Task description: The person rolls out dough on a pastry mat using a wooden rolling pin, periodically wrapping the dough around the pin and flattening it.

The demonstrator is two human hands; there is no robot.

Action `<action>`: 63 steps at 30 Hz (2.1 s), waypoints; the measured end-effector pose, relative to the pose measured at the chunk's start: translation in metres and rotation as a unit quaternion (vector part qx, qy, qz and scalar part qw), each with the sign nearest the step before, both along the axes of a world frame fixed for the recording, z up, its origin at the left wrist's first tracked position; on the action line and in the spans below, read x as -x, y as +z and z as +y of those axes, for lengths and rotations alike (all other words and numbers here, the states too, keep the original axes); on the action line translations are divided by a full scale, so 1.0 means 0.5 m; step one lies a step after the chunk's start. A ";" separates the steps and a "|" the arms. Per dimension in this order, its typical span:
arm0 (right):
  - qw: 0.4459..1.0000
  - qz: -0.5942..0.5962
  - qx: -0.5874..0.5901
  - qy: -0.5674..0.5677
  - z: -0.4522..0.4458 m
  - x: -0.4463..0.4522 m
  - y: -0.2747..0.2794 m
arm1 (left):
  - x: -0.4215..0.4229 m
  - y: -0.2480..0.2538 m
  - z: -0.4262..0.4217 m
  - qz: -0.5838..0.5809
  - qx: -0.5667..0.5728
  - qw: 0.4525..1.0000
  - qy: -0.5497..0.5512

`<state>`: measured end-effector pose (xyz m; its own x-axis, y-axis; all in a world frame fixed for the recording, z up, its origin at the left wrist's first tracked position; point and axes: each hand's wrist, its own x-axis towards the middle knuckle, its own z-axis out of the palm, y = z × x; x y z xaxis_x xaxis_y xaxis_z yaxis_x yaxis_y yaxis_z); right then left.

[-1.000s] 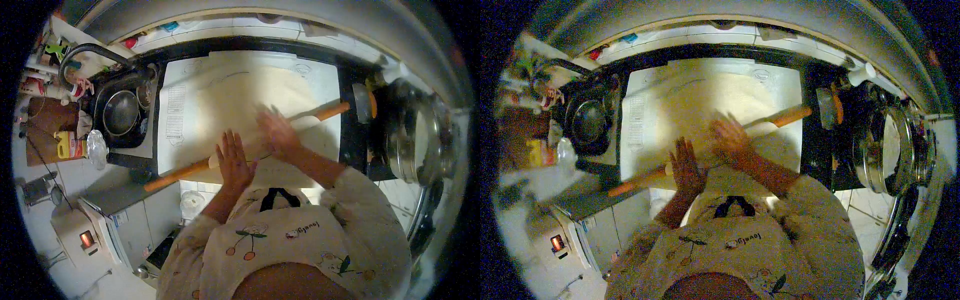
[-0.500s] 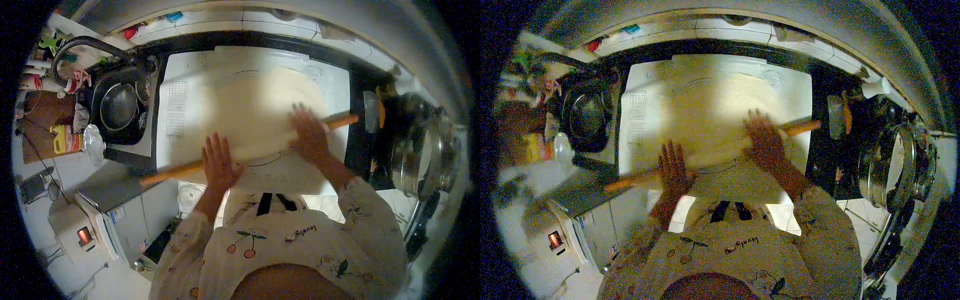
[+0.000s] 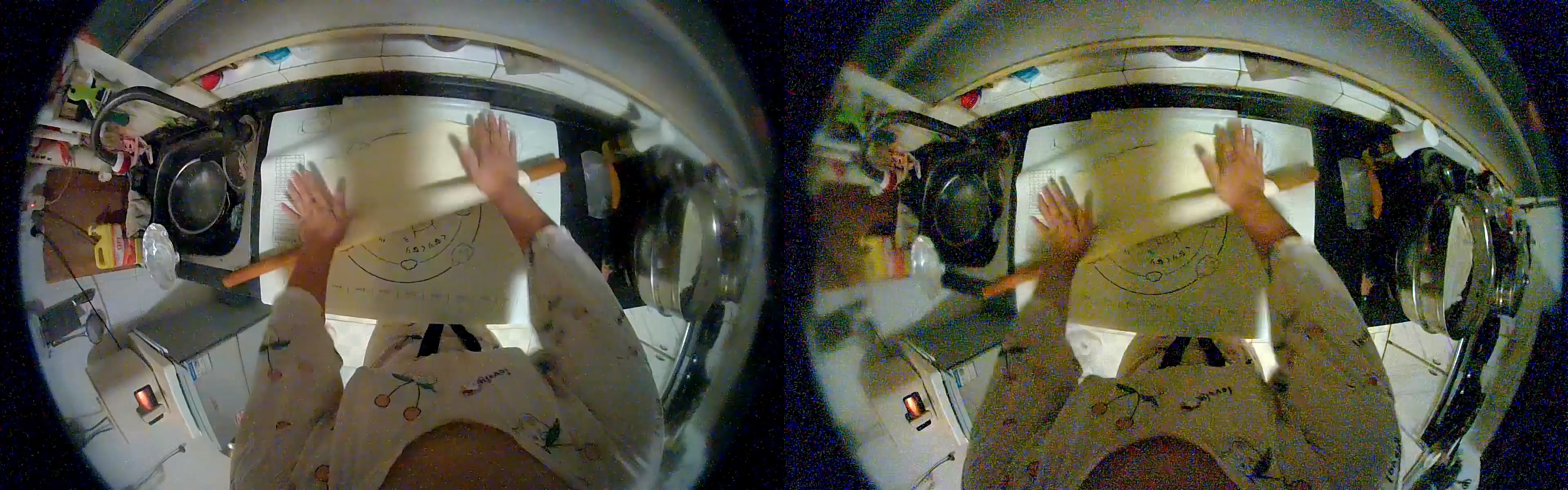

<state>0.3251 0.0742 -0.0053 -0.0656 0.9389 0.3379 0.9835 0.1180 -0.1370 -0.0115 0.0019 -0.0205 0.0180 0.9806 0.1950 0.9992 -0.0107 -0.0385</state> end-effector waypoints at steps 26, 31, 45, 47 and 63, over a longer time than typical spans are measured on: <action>0.987 -0.049 0.073 -0.132 0.013 -0.149 -0.007 | 0.190 -0.083 0.093 -0.031 -0.034 0.998 -0.048; 0.998 -0.068 -0.004 -0.016 -0.336 -0.223 -0.089 | 0.204 -0.090 -0.264 -0.046 0.110 0.992 -0.049; 0.996 0.092 0.012 -0.009 -0.163 -0.171 0.047 | 0.235 -0.137 -0.145 -0.220 0.009 0.975 -0.031; 0.994 0.110 -0.022 0.001 -0.150 -0.173 0.043 | 0.198 -0.056 -0.149 -0.105 0.090 0.990 -0.005; 0.978 0.106 0.009 -0.181 0.126 -0.181 -0.014 | 0.240 -0.070 0.256 0.013 -0.092 0.985 -0.143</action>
<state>0.4155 0.1375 -0.0125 0.3419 0.8934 0.2915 0.9094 -0.2364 -0.3421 -0.1313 0.1297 -0.0557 0.2967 0.8826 0.3647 0.9547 -0.2829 -0.0919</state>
